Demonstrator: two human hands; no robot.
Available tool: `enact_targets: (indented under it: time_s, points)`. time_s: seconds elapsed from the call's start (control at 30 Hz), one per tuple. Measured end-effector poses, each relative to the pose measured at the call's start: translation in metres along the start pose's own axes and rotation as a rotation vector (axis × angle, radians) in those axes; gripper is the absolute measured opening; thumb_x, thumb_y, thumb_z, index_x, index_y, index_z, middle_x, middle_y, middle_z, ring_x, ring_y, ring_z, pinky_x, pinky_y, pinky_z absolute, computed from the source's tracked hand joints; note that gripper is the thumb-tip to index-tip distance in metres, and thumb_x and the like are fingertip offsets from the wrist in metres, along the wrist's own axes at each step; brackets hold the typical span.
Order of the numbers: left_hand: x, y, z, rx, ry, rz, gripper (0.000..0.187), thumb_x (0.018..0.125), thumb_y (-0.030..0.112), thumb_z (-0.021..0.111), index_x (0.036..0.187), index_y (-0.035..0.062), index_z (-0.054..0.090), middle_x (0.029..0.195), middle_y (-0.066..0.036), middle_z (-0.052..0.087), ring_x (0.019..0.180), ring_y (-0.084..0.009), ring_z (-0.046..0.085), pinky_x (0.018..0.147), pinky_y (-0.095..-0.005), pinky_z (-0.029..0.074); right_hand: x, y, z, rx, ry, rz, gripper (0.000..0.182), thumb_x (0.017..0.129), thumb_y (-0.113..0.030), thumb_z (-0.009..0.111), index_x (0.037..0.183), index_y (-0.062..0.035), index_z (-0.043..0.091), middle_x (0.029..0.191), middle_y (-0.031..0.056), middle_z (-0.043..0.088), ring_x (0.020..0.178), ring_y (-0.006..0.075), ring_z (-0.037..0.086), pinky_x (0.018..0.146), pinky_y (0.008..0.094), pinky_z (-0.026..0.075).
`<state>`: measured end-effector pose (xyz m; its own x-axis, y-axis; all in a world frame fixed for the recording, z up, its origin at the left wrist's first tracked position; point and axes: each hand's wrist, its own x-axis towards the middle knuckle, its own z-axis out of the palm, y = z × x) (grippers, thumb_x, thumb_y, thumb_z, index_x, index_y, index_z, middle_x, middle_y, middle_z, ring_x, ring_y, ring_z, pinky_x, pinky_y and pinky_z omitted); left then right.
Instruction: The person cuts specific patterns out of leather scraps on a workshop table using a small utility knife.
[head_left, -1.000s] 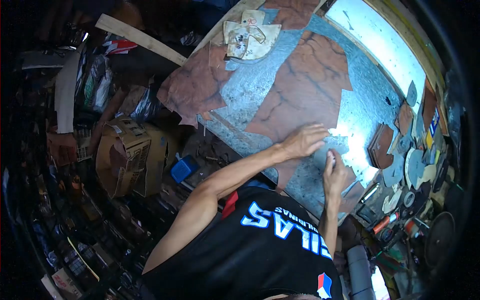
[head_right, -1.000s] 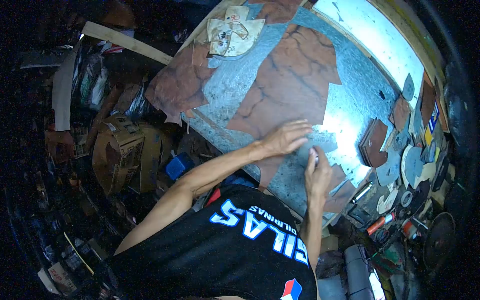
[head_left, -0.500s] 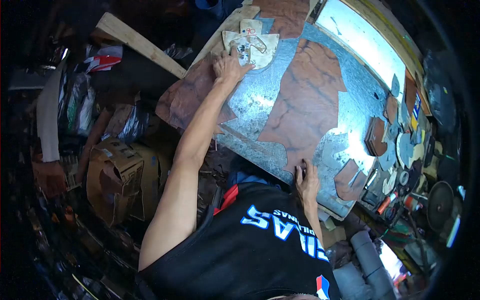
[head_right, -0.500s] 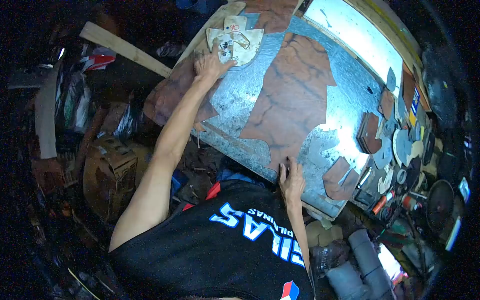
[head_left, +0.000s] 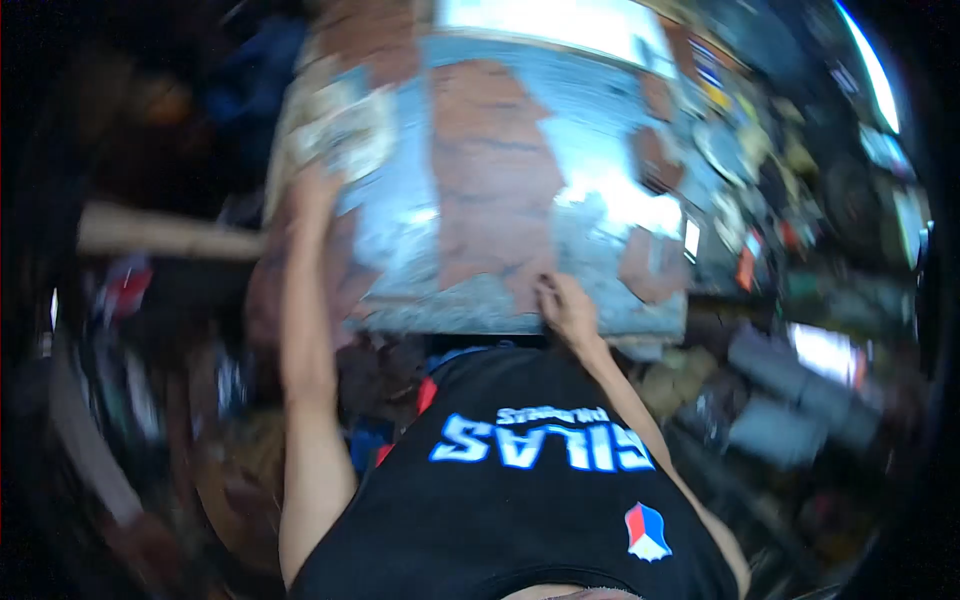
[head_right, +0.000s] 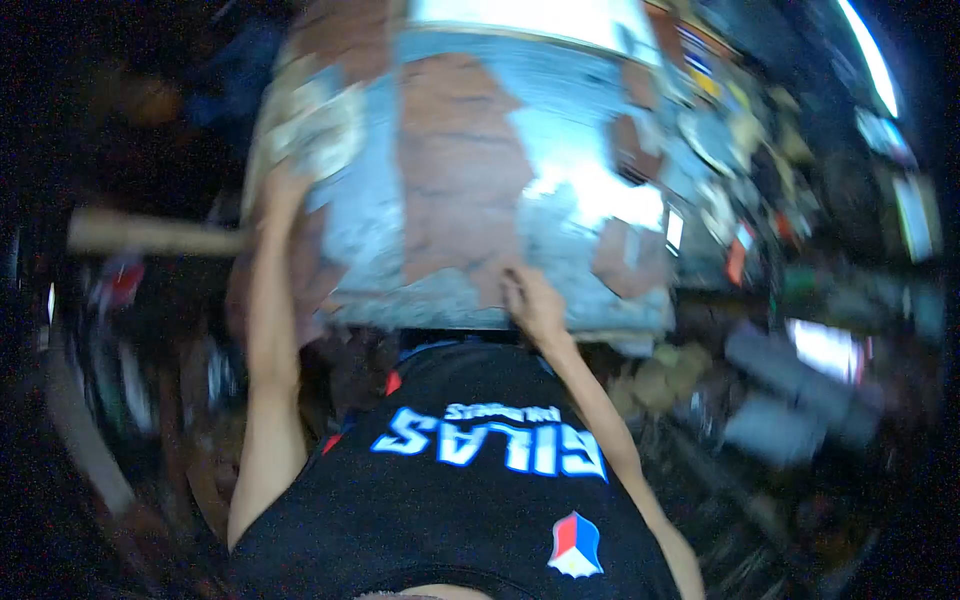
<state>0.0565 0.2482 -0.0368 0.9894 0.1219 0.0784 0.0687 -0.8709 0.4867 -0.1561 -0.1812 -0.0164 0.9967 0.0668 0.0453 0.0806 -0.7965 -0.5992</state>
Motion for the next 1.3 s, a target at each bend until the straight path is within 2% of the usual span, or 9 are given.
enact_targets:
  time_s: [0.13, 0.27, 0.43, 0.67, 0.77, 0.93, 1.0, 1.03, 1.3]
  points:
    - [-0.005, 0.024, -0.026, -0.019, 0.052, -0.145, 0.041, 0.090, 0.031, 0.056, 0.119, 0.0036, 0.066, 0.108, -0.027, 0.066, 0.104, -0.0403, 0.063, 0.088, -0.0434, 0.050, -0.002, 0.010, 0.003, -0.064, -0.101, 0.111, 0.025, 0.093, -0.025, 0.058, 0.113, -0.0108, 0.061, 0.097, 0.0173, 0.065, 0.088, 0.0401, 0.064, 0.072, 0.0493, 0.052]
    - [-0.018, 0.030, -0.045, -0.052, 0.110, 0.117, 0.040, 0.099, 0.027, 0.050, 0.122, -0.0024, 0.061, 0.112, -0.024, 0.067, 0.103, -0.0388, 0.064, 0.087, -0.0413, 0.050, 0.003, 0.004, -0.011, 0.029, -0.030, 0.084, 0.031, 0.090, -0.025, 0.063, 0.118, -0.0115, 0.058, 0.096, 0.0178, 0.064, 0.085, 0.0386, 0.065, 0.069, 0.0479, 0.053]
    - [-0.071, 0.138, -0.045, -0.339, -0.518, 0.181, 0.029, 0.098, 0.019, 0.055, 0.115, -0.0015, 0.065, 0.100, -0.017, 0.071, 0.089, -0.0234, 0.068, 0.081, -0.0336, 0.051, 0.026, -0.024, -0.070, 0.253, 0.236, 0.110, 0.038, 0.089, -0.027, 0.067, 0.123, -0.0105, 0.059, 0.094, 0.0163, 0.063, 0.086, 0.0350, 0.066, 0.072, 0.0446, 0.054]
    - [-0.116, 0.248, 0.019, -0.366, -0.871, 0.458, 0.023, 0.094, 0.015, 0.059, 0.108, -0.0020, 0.066, 0.092, -0.020, 0.069, 0.084, -0.0266, 0.068, 0.077, -0.0354, 0.051, 0.027, 0.024, -0.097, 0.562, -0.114, 0.229, 0.033, 0.091, -0.025, 0.062, 0.118, -0.0049, 0.066, 0.113, 0.0195, 0.068, 0.105, 0.0270, 0.067, 0.088, 0.0354, 0.052]
    - [-0.120, 0.269, 0.032, -0.478, -0.748, 0.386, 0.026, 0.093, 0.017, 0.062, 0.109, -0.0028, 0.065, 0.091, -0.021, 0.068, 0.084, -0.0322, 0.067, 0.077, -0.0370, 0.051, 0.018, 0.047, -0.123, 0.595, -0.172, 0.329, 0.033, 0.092, -0.025, 0.063, 0.117, -0.0037, 0.067, 0.109, 0.0163, 0.070, 0.097, 0.0231, 0.068, 0.084, 0.0340, 0.052]
    - [-0.125, 0.258, 0.075, -0.272, -0.549, 0.343, 0.042, 0.090, 0.020, 0.066, 0.126, 0.0023, 0.057, 0.112, -0.021, 0.062, 0.103, -0.0361, 0.061, 0.088, -0.0401, 0.048, 0.025, 0.144, -0.193, 0.661, 0.555, 0.515, 0.026, 0.091, -0.018, 0.068, 0.111, -0.0012, 0.068, 0.090, 0.0008, 0.066, 0.082, 0.0074, 0.058, 0.072, 0.0227, 0.048]
    - [-0.134, 0.249, 0.090, -0.081, -0.262, 0.576, 0.042, 0.090, 0.020, 0.066, 0.126, 0.0016, 0.057, 0.122, -0.024, 0.057, 0.114, -0.0405, 0.054, 0.097, -0.0442, 0.043, 0.036, 0.183, -0.234, 0.880, 0.730, 0.581, 0.032, 0.091, -0.015, 0.067, 0.120, -0.0018, 0.062, 0.068, -0.0072, 0.050, 0.055, 0.0012, 0.043, 0.046, 0.0189, 0.034]
    - [-0.141, 0.254, 0.091, -0.063, -0.324, 0.512, 0.044, 0.088, 0.021, 0.068, 0.125, 0.0007, 0.057, 0.133, -0.026, 0.050, 0.124, -0.0440, 0.045, 0.104, -0.0494, 0.037, 0.040, 0.219, -0.243, 0.866, 0.852, 0.548, 0.033, 0.091, -0.014, 0.066, 0.121, -0.0018, 0.061, 0.063, -0.0086, 0.046, 0.047, 0.0012, 0.037, 0.040, 0.0194, 0.027]
    - [-0.166, 0.248, 0.117, 0.073, -0.267, 0.533, 0.050, 0.090, 0.029, 0.064, 0.131, 0.0028, 0.054, 0.149, -0.024, 0.035, 0.138, -0.0448, 0.030, 0.112, -0.0549, 0.025, 0.111, 0.339, -0.259, 0.821, 0.759, 0.737, 0.023, 0.088, -0.016, 0.066, 0.110, -0.0062, 0.067, 0.058, -0.0062, 0.047, 0.043, 0.0055, 0.040, 0.038, 0.0246, 0.028]
